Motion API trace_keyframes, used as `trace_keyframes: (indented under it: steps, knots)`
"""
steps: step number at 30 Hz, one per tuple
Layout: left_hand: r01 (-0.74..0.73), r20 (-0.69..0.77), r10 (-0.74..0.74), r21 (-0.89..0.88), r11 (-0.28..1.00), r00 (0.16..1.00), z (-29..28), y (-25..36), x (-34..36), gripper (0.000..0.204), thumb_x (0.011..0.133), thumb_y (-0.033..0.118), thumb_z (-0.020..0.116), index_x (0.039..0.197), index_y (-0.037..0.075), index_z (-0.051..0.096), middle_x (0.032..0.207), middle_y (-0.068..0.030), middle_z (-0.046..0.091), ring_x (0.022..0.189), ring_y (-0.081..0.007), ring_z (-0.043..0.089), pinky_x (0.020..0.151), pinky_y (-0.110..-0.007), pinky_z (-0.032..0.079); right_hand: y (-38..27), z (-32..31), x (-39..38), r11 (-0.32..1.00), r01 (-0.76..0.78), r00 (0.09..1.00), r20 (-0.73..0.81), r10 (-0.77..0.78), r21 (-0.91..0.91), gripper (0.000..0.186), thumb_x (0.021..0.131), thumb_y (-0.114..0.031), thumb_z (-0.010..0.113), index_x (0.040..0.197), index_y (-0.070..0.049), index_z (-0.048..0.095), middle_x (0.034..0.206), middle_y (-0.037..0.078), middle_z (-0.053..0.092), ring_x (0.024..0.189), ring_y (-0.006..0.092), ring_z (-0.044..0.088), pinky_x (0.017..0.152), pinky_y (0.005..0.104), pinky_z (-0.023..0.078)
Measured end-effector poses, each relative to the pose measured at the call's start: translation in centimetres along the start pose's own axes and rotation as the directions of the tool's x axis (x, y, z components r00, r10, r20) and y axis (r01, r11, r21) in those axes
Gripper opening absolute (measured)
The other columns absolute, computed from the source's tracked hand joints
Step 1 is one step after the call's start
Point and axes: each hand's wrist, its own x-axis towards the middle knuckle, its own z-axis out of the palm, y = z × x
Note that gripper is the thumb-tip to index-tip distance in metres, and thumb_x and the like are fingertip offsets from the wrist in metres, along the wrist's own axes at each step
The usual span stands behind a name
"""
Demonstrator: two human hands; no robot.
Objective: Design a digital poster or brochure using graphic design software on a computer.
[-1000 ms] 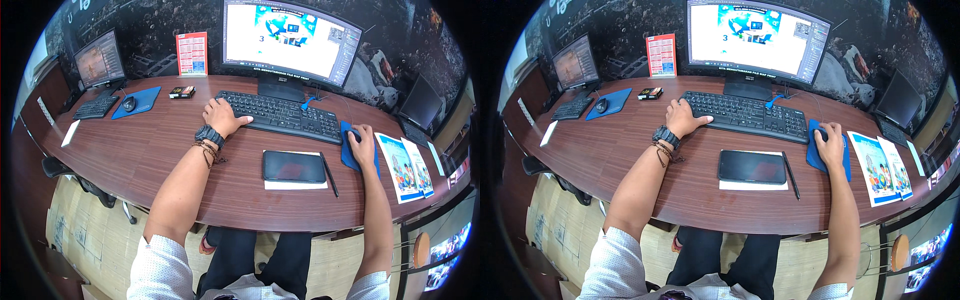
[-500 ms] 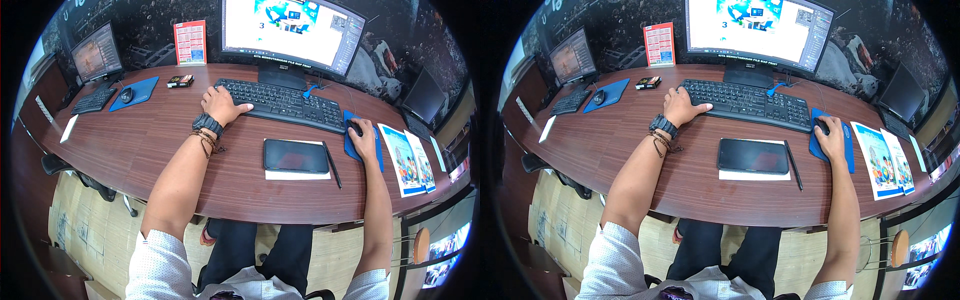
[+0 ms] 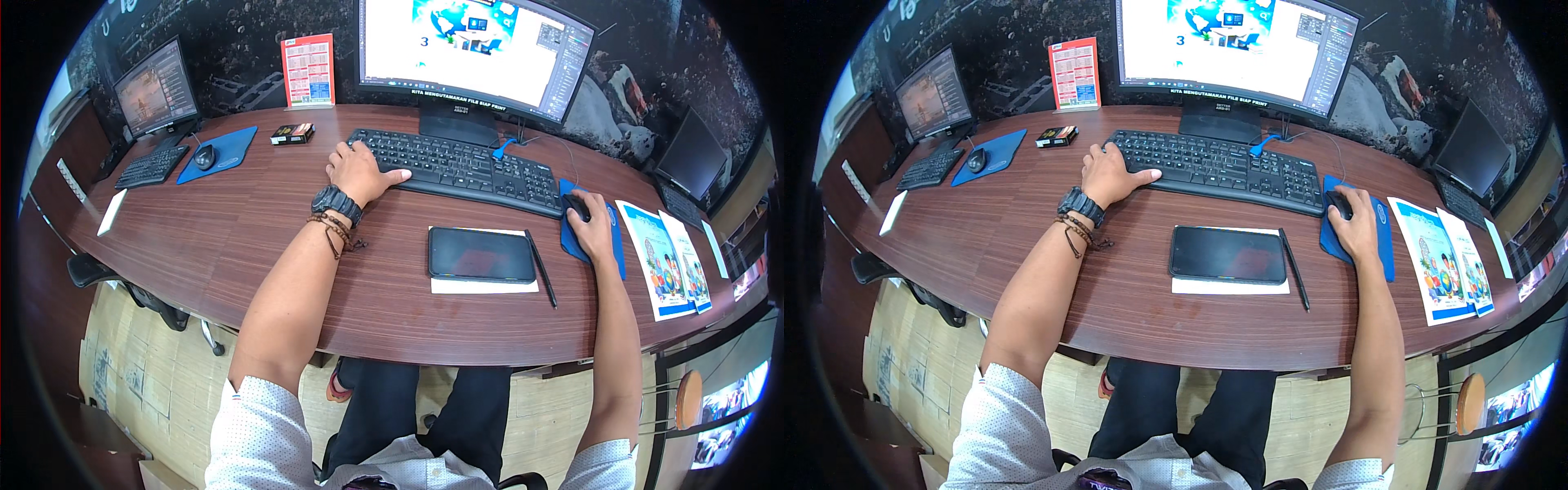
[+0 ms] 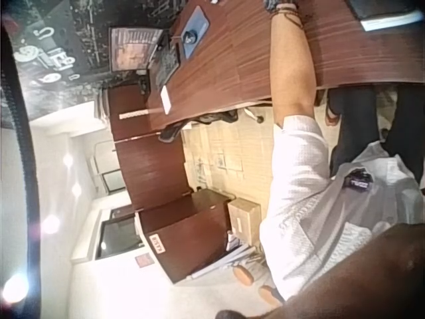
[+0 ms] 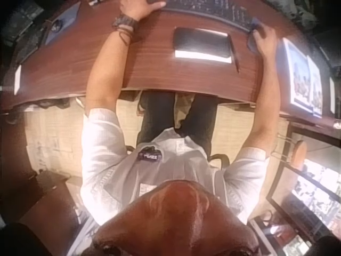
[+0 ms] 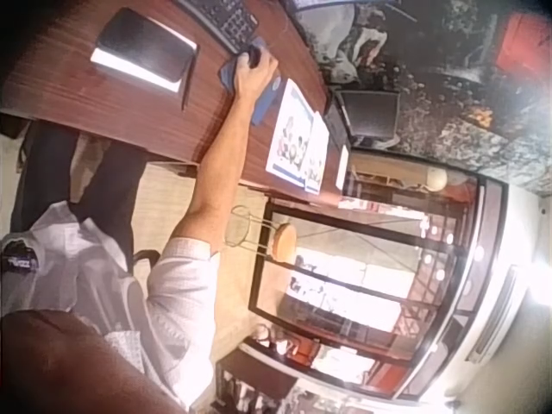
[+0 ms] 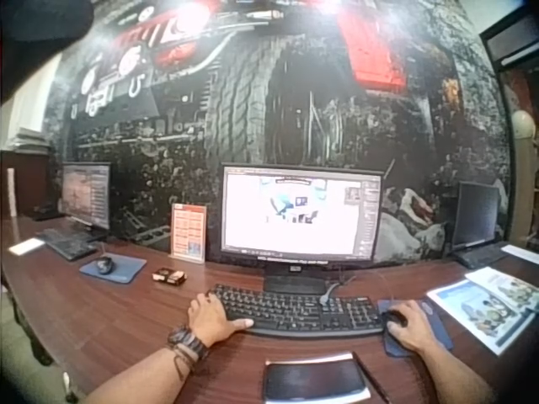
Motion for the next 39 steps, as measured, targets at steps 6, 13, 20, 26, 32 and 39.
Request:
trace_keyframes:
  steps: [6, 13, 20, 26, 32, 39]
  knots:
    - [-0.019, -0.004, 0.019, 0.001, 1.000, 1.000, 0.1, 0.0, 0.0, 0.111, 0.068, 0.074, 0.076, 0.127, -0.017, 0.051, 0.128, -0.0361, 0.050, 0.120, -0.0501, 0.051, 0.099, -0.051, 0.047, 0.6, 0.1, 0.0, 1.000, 0.006, 1.000, 0.001, -0.006, -0.006, 0.035, 0.081, -0.014, 0.067, 0.114, -0.005, 0.067, 0.116, 0.016, 0.060, 0.113, 0.0335, 0.059, 0.099, 0.0409, 0.046]
    - [0.015, 0.044, -0.015, -0.015, 1.000, 0.999, -0.5, 0.2, -0.1, 0.109, 0.069, 0.071, 0.077, 0.129, -0.015, 0.049, 0.131, -0.0338, 0.047, 0.123, -0.0485, 0.048, 0.102, -0.052, 0.044, 0.5, 0.1, 0.0, 1.000, 0.003, 1.000, 0.005, -0.003, -0.009, 0.033, 0.081, -0.014, 0.066, 0.113, -0.005, 0.068, 0.116, 0.016, 0.060, 0.113, 0.0338, 0.059, 0.099, 0.0410, 0.046]
    - [0.044, 0.079, -0.042, -0.027, 0.999, 0.996, -0.8, 0.8, -0.2, 0.107, 0.069, 0.068, 0.079, 0.132, -0.012, 0.048, 0.134, -0.0311, 0.045, 0.126, -0.0466, 0.046, 0.105, -0.052, 0.041, 0.4, -0.3, 0.1, 1.000, -0.009, 1.000, 0.012, 0.009, -0.016, 0.034, 0.081, -0.015, 0.067, 0.113, -0.005, 0.067, 0.119, 0.016, 0.059, 0.114, 0.0350, 0.058, 0.100, 0.0421, 0.045]
    - [0.034, 0.080, -0.031, -0.028, 0.999, 0.996, -0.7, 0.6, -0.1, 0.107, 0.071, 0.067, 0.079, 0.134, -0.013, 0.045, 0.134, -0.0312, 0.044, 0.126, -0.0464, 0.046, 0.104, -0.052, 0.041, -3.4, 0.5, 0.4, 0.959, 0.258, 0.966, 0.020, -0.257, -0.116, 0.030, 0.084, -0.020, 0.067, 0.113, -0.012, 0.069, 0.129, 0.018, 0.054, 0.130, 0.0409, 0.042, 0.112, 0.0502, 0.031]
    - [-0.019, -0.015, 0.019, 0.002, 1.000, 1.000, -0.1, 0.3, -0.2, 0.106, 0.068, 0.072, 0.078, 0.122, -0.016, 0.054, 0.126, -0.0360, 0.051, 0.117, -0.0507, 0.053, 0.098, -0.052, 0.048, -8.4, 2.5, -0.4, 0.954, 0.276, 0.940, 0.239, -0.244, -0.115, 0.031, 0.096, -0.034, 0.057, 0.122, -0.019, 0.069, 0.142, 0.019, 0.044, 0.145, 0.0417, 0.024, 0.119, 0.0601, 0.011]
    - [-0.019, -0.033, 0.019, 0.005, 1.000, 0.999, -0.4, 0.3, -0.3, 0.106, 0.067, 0.072, 0.078, 0.120, -0.016, 0.054, 0.124, -0.0358, 0.052, 0.116, -0.0501, 0.053, 0.097, -0.052, 0.048, -8.5, 2.5, -0.2, 0.958, 0.254, 0.932, 0.298, -0.205, -0.137, 0.036, 0.101, -0.038, 0.049, 0.125, -0.021, 0.068, 0.150, 0.018, 0.035, 0.148, 0.0404, 0.017, 0.121, 0.0600, 0.004]
